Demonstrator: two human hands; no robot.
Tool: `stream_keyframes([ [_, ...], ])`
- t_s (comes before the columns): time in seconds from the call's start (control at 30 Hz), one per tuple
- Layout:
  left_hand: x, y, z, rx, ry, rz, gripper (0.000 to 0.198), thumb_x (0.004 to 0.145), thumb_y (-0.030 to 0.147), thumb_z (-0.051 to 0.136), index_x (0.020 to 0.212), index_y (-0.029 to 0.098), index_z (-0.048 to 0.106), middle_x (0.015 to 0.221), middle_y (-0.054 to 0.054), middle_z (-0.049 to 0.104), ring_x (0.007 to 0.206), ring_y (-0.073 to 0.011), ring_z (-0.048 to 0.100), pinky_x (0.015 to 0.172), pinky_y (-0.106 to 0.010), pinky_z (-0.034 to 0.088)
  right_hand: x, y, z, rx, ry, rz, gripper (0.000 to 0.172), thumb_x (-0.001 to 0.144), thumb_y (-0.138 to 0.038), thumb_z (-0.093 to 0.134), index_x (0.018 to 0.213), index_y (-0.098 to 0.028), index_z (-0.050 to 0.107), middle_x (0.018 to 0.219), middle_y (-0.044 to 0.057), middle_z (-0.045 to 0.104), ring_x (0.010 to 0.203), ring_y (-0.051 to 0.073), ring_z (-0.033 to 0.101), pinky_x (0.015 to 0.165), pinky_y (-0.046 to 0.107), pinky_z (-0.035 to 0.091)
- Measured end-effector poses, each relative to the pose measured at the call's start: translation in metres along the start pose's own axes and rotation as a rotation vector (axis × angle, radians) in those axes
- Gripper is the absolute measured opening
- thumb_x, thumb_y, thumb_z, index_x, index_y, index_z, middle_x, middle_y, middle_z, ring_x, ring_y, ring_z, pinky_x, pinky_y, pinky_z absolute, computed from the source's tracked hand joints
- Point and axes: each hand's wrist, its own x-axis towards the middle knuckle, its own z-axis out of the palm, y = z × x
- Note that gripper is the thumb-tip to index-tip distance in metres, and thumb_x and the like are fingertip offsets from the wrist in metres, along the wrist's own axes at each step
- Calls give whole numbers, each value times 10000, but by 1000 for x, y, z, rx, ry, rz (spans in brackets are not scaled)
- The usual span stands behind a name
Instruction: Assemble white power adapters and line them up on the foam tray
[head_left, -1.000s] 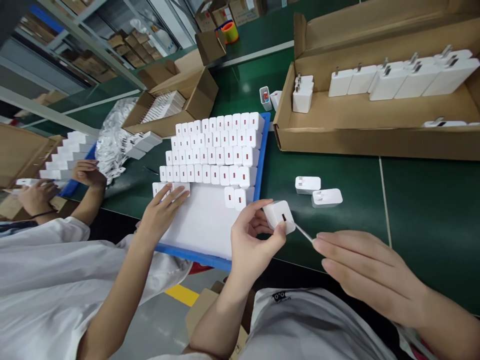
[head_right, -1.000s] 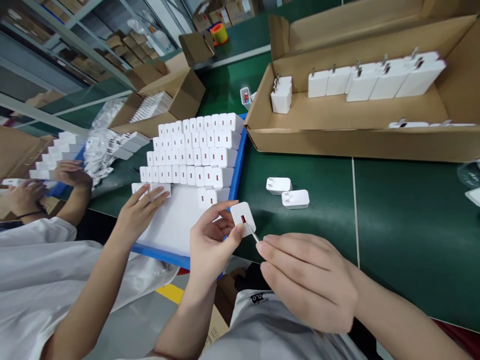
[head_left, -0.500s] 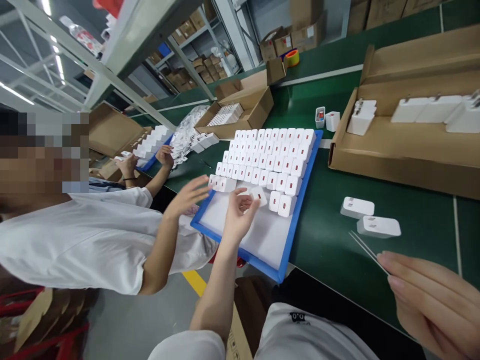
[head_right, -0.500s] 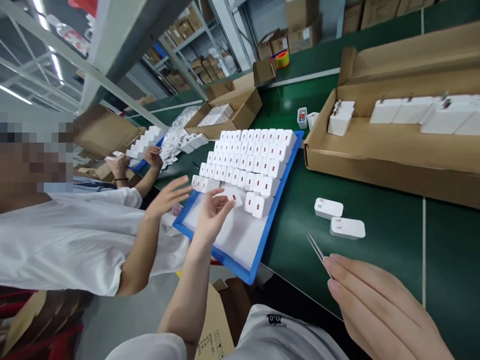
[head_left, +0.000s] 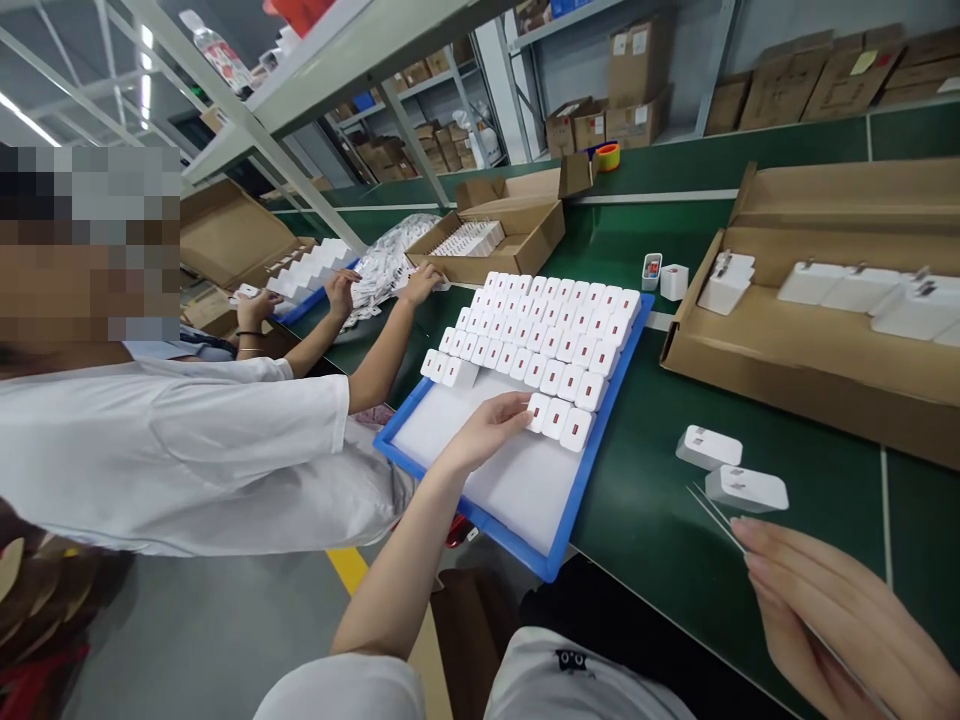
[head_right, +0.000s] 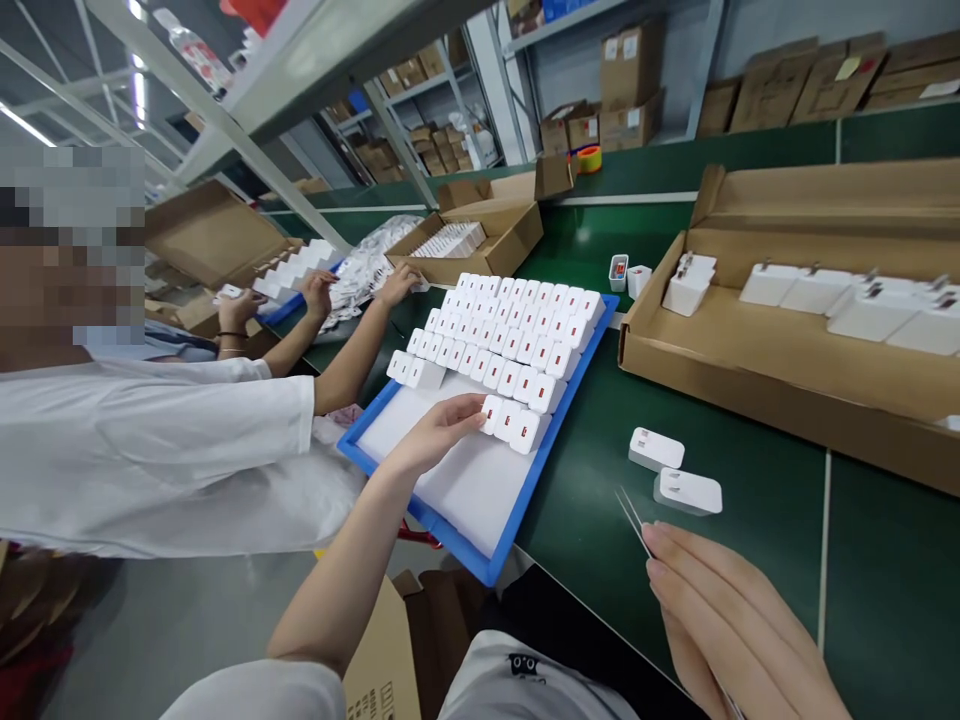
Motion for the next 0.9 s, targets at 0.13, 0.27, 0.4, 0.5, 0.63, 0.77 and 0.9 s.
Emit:
stream_keyframes([
  [0.13,0,-3,4,27,40,1,516,805,499,749,1180,146,714,1187,-148,750,1093,-305,694,1010,-444,515,-1,5,0,-44,-39,-31,447,924,-60,643,1350,-191,649,1263,62,727,1092,202,725,951,277,600],
  [0.27,-3,-10,6,89,126,7,449,831,477,710,1143,154,728,1187,-139,746,1048,-289,703,951,-413,549,-1,14,5,-58,-64,-89,443,843,10,707,1261,-137,692,1202,107,750,1093,208,729,994,272,584],
  [0.4,-8,-5,7,168,256,62,416,864,493,642,1060,136,727,1041,-133,760,967,-283,702,888,-414,562,4,10,13,-155,-93,-164,284,920,-9,575,1112,-113,757,1078,142,785,977,218,766,860,287,630],
  [0.5,-15,17,18,224,423,181,333,889,455,629,1032,161,689,1064,-115,713,997,-275,654,906,-410,531,11,6,15,-254,-93,-241,298,983,-92,485,992,-164,774,984,90,804,866,174,774,705,237,634],
  [0.63,-33,53,59,392,327,604,141,956,252,570,1061,228,661,1016,-46,670,973,-197,642,867,-299,526,12,25,-1,-536,-20,-65,298,921,1,483,1057,-84,735,1068,205,767,999,286,757,845,395,647],
  [0.77,-46,61,116,530,-177,878,233,946,118,531,1142,212,615,1050,-63,658,980,-174,657,836,-262,560,-8,47,-29,-749,-254,197,373,825,51,407,988,-87,714,1139,238,723,989,342,749,796,475,664],
  [0.9,-33,35,147,531,-322,834,186,972,130,462,1066,189,611,981,-75,656,903,-186,677,765,-290,588,-28,47,-44,-771,-403,201,441,805,55,373,1004,-143,714,1180,166,735,965,275,764,739,372,673],
])
